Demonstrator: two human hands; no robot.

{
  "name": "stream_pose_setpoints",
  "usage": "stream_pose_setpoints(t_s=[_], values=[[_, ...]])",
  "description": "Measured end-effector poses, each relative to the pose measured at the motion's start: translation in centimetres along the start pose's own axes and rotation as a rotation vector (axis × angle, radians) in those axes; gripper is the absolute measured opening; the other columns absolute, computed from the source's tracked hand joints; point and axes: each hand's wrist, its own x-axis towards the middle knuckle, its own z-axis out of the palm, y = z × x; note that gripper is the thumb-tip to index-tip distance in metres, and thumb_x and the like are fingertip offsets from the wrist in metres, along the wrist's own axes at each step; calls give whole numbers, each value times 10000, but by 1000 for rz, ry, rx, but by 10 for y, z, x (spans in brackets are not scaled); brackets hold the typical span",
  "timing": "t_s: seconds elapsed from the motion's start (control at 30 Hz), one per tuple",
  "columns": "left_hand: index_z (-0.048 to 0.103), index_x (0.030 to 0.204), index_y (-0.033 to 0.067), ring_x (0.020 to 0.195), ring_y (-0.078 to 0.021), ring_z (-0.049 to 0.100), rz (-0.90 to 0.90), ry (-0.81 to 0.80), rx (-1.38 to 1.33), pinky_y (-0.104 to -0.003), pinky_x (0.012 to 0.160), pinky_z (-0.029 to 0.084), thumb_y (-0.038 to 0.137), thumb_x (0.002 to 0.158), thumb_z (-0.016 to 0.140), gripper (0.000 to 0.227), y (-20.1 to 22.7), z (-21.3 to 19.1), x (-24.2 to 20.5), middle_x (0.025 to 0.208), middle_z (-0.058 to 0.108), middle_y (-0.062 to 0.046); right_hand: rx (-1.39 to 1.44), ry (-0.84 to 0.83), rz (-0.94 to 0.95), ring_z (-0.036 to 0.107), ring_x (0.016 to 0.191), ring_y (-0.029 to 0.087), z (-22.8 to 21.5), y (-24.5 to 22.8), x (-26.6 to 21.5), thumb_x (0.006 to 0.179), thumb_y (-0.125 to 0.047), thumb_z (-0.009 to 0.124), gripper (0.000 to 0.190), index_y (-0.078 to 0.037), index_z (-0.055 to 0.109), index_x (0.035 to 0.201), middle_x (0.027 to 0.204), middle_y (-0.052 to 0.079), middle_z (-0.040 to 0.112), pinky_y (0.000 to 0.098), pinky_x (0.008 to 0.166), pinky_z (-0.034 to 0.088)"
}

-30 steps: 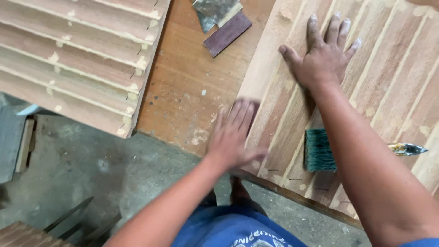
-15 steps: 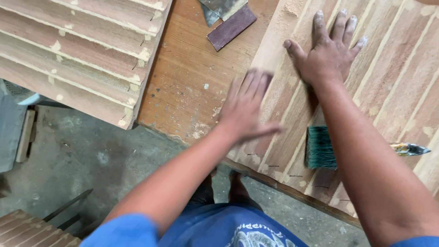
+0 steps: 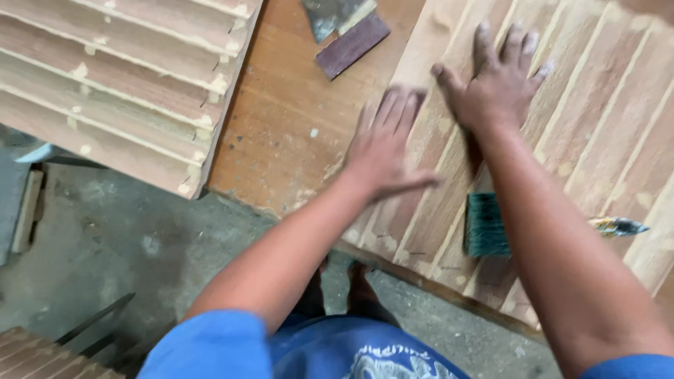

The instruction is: The person sands a wooden board on a workbench using a sanding block, then brushes off dust with a brush. The person repeats the sanding and brushing process multiple times.

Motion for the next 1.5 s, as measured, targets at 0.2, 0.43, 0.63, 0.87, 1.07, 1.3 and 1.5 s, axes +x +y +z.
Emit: stream_pose_setpoints(t_s=[0.2, 0.43, 0.63, 0.87, 1.07, 1.3, 1.5], values=[[9, 1647, 13, 1599, -242, 8, 46, 260, 512, -508, 1268, 26, 1245, 684, 265, 1585, -8, 67, -162, 1731, 9, -117, 35, 57, -40, 29, 1511, 396, 16, 16, 7, 898, -733, 499, 919, -199, 350, 1631, 1669, 222, 134, 712, 1140, 22], [-9, 1620, 45, 1569, -250, -45, -8, 10, -22, -560, 1244, 17, 955, 797, 320, 1270, 0, 9, -28, 1714, -37, -116, 11, 50, -16, 25, 1519, 382, 16, 16, 11, 893, -758, 470, 927, -220, 326, 1634, 1674, 217, 123, 710, 1151, 22], [-12, 1621, -9, 1579, -275, -85, 61, 236, 283, -533, 1228, 28, 991, 803, 443, 1370, -14, 61, -128, 1711, -95, -158, 47, 82, -64, 31, 1512, 402, 16, 13, 12, 882, -760, 496, 941, -191, 378, 1621, 1670, 214, 131, 715, 1137, 7], [2, 1619, 30, 1570, -266, -47, 14, 35, 12, -563, 1236, 17, 969, 797, 324, 1289, -6, 16, -32, 1715, -16, -127, 4, 109, -57, 68, 1503, 417, 21, 18, 14, 904, -758, 501, 925, -189, 374, 1621, 1655, 235, 158, 730, 1129, 66], [-42, 1621, 12, 1579, -252, -81, 36, 165, 228, -542, 1253, -51, 1014, 790, 289, 1343, -9, 44, -120, 1711, -68, -128, 7, 63, -47, 41, 1525, 409, 11, 11, 8, 900, -786, 422, 937, -210, 322, 1632, 1676, 225, 118, 700, 1156, 28], [1, 1611, 22, 1559, -283, -27, 36, 14, 6, -535, 1239, 10, 952, 809, 215, 1246, -3, 9, -45, 1709, 8, -142, 13, 94, -34, 53, 1518, 402, 21, 16, 12, 873, -804, 462, 949, -207, 382, 1605, 1666, 215, 157, 716, 1145, 43], [10, 1620, 1, 1584, -272, -55, 126, 325, 399, -516, 1269, -35, 1105, 815, 183, 1377, -20, 48, -79, 1711, -26, -138, 19, 59, -21, 31, 1527, 383, 17, 15, 11, 870, -800, 449, 949, -222, 345, 1617, 1677, 201, 131, 705, 1156, 31]])
